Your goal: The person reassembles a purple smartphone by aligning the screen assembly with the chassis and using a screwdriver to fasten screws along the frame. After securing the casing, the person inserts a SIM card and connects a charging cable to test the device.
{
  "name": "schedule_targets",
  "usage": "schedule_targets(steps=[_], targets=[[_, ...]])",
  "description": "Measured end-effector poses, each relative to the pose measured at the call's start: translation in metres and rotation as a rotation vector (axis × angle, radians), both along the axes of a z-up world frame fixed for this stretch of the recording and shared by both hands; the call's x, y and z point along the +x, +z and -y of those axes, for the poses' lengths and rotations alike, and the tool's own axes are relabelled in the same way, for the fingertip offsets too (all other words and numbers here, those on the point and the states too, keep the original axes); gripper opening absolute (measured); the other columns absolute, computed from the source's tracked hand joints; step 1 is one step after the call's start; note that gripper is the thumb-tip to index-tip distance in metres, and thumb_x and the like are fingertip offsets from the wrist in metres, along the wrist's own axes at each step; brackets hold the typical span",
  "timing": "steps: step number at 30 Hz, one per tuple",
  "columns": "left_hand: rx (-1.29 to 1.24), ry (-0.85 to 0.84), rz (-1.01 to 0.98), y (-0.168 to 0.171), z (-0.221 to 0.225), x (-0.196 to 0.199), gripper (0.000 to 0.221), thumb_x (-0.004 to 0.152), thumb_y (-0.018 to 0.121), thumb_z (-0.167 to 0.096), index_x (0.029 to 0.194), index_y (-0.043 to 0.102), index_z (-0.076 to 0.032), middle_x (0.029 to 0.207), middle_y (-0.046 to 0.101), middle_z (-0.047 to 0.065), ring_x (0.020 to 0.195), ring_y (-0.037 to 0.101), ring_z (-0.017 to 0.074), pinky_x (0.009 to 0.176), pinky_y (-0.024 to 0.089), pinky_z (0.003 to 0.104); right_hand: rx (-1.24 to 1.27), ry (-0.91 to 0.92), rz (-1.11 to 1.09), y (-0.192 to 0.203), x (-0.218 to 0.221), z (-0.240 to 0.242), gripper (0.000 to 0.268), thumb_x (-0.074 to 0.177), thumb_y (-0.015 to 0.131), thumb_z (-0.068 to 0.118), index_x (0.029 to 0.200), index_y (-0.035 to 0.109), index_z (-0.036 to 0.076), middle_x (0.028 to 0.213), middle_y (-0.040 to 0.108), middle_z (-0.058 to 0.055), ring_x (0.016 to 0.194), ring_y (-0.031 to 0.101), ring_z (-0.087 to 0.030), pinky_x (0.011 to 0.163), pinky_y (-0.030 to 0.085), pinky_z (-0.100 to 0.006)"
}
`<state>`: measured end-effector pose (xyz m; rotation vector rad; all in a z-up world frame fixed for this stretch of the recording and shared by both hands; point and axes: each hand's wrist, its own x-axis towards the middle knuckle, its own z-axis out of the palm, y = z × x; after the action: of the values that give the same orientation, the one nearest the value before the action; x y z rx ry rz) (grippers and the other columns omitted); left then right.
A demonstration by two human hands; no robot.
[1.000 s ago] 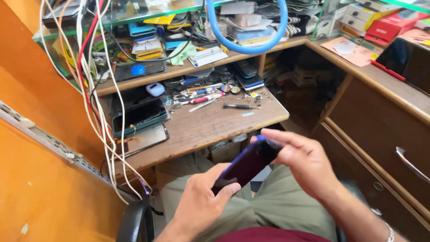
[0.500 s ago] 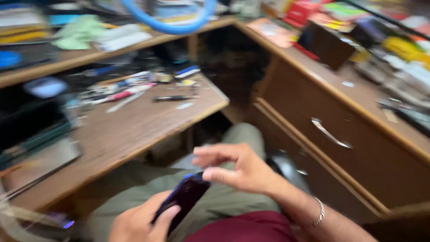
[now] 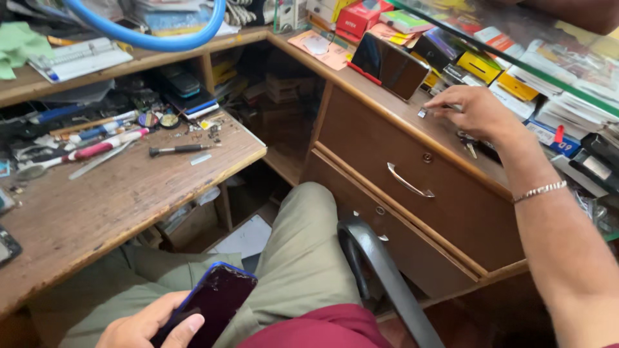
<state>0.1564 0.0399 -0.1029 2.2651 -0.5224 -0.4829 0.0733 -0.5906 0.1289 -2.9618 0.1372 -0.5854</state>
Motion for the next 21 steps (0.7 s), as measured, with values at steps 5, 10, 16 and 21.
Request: schedule_targets(steps=[5, 10, 16, 21], targets=[[-0.190, -0.007, -0.110, -0.035, 0.001, 0.019, 0.044, 0.081, 0.081, -0.030, 0.125, 0.078, -0.023, 0.093, 0.084, -0.002, 0.092, 0.079, 0.0083, 0.089, 0.055, 0.023, 0.179, 0.070, -0.097, -0.004, 0.020, 0.019, 0.026, 0.088, 0.074, 0.013, 0.113, 0.078, 0.010, 0.114, 0.076, -0.004, 0.102, 0.070, -0.019, 0.091, 0.054, -0.032], [-0.240, 0.020, -0.198, -0.113, 0.010, 0.047, 0.044, 0.083, 0.087, -0.027, 0.125, 0.079, -0.013, 0.100, 0.084, 0.001, 0.097, 0.080, 0.0095, 0.095, 0.055, 0.024, 0.151, 0.031, -0.187, -0.013, 0.029, 0.037, 0.029, 0.087, 0.076, 0.014, 0.116, 0.079, 0.011, 0.111, 0.075, -0.007, 0.104, 0.069, -0.020, 0.091, 0.053, -0.032], [-0.440, -0.649, -0.801, -0.162, 0.033, 0.103, 0.047, 0.095, 0.071, -0.022, 0.138, 0.064, -0.006, 0.129, 0.073, -0.002, 0.122, 0.061, 0.0084, 0.109, 0.045, 0.027, 0.180, 0.099, -0.188, -0.013, 0.035, 0.045, 0.025, 0.090, 0.074, 0.015, 0.114, 0.080, 0.011, 0.116, 0.073, -0.004, 0.108, 0.067, -0.020, 0.092, 0.052, -0.031], [-0.383, -0.714, -0.618, -0.156, 0.028, 0.098, 0.042, 0.097, 0.071, -0.023, 0.134, 0.069, -0.005, 0.124, 0.076, 0.000, 0.117, 0.062, 0.0089, 0.106, 0.048, 0.030, 0.201, 0.034, -0.202, -0.011, 0.039, 0.041, 0.025, 0.089, 0.076, 0.015, 0.113, 0.081, 0.012, 0.115, 0.074, -0.004, 0.107, 0.067, -0.018, 0.092, 0.053, -0.031]])
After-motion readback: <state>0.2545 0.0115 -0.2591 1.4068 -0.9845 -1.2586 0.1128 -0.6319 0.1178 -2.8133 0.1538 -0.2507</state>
